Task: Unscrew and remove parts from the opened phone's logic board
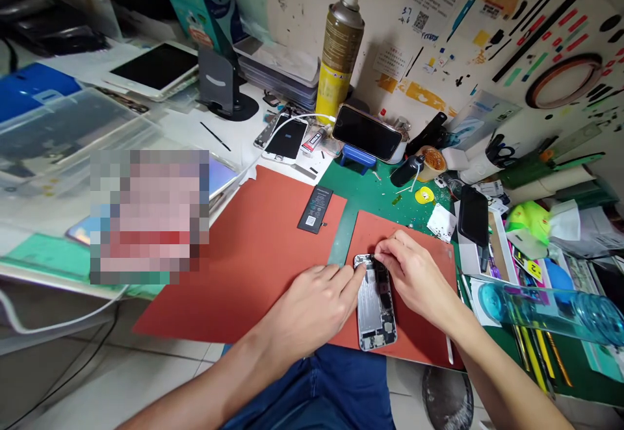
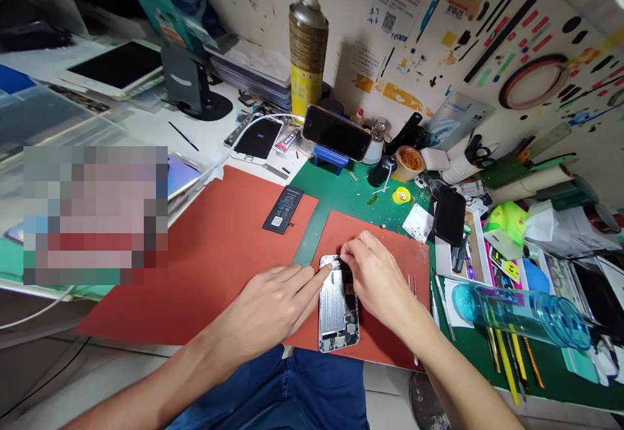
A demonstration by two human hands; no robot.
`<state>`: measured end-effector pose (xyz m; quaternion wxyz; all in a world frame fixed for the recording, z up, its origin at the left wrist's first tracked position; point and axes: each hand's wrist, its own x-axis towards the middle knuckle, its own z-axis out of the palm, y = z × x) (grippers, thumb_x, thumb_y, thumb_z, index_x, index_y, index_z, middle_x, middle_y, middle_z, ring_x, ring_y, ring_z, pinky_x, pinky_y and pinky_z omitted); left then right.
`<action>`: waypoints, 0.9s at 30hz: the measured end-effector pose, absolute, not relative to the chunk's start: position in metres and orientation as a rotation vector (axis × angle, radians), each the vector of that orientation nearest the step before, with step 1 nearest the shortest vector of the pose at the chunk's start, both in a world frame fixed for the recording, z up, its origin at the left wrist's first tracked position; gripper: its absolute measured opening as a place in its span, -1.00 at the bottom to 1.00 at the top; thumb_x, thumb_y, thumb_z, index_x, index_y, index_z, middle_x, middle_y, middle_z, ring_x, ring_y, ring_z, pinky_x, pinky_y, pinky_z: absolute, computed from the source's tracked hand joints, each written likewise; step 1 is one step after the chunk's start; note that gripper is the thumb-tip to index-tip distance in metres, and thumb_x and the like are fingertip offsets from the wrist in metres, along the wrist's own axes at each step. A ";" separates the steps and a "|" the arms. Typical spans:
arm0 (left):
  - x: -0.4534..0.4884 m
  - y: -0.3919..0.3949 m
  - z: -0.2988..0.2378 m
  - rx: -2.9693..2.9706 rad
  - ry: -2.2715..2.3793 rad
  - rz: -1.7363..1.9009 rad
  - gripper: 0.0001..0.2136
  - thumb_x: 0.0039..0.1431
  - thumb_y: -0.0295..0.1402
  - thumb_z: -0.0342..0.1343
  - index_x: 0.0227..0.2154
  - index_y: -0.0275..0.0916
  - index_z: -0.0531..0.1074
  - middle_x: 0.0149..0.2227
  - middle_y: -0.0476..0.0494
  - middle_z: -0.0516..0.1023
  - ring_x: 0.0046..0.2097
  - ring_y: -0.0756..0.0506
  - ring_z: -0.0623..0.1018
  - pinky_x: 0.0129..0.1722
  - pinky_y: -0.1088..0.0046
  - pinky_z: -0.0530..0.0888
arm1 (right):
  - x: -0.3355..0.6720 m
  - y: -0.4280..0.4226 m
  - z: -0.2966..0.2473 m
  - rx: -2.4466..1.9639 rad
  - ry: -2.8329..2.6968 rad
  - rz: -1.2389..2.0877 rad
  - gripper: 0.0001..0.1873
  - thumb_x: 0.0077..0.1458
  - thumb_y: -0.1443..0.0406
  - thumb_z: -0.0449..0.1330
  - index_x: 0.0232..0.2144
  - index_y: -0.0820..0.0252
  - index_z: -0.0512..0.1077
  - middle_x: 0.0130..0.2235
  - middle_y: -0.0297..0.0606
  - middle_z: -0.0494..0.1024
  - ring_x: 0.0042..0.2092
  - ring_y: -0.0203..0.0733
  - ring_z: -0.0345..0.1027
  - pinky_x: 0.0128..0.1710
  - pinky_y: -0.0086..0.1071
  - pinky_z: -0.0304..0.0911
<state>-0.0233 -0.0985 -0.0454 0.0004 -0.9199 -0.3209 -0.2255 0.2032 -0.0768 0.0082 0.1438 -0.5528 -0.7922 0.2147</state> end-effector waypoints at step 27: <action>-0.027 -0.100 -0.042 -2.911 -0.926 -0.653 -0.78 0.33 -0.59 0.04 -0.03 -0.39 0.48 -0.32 -0.11 0.51 -0.34 -0.16 0.52 -0.33 0.23 0.42 | 0.189 -0.069 0.003 -1.554 -2.541 0.631 -0.72 0.41 0.52 0.05 -0.22 0.18 0.51 -0.21 -0.23 0.46 -0.22 -0.15 0.42 -0.22 -0.29 0.33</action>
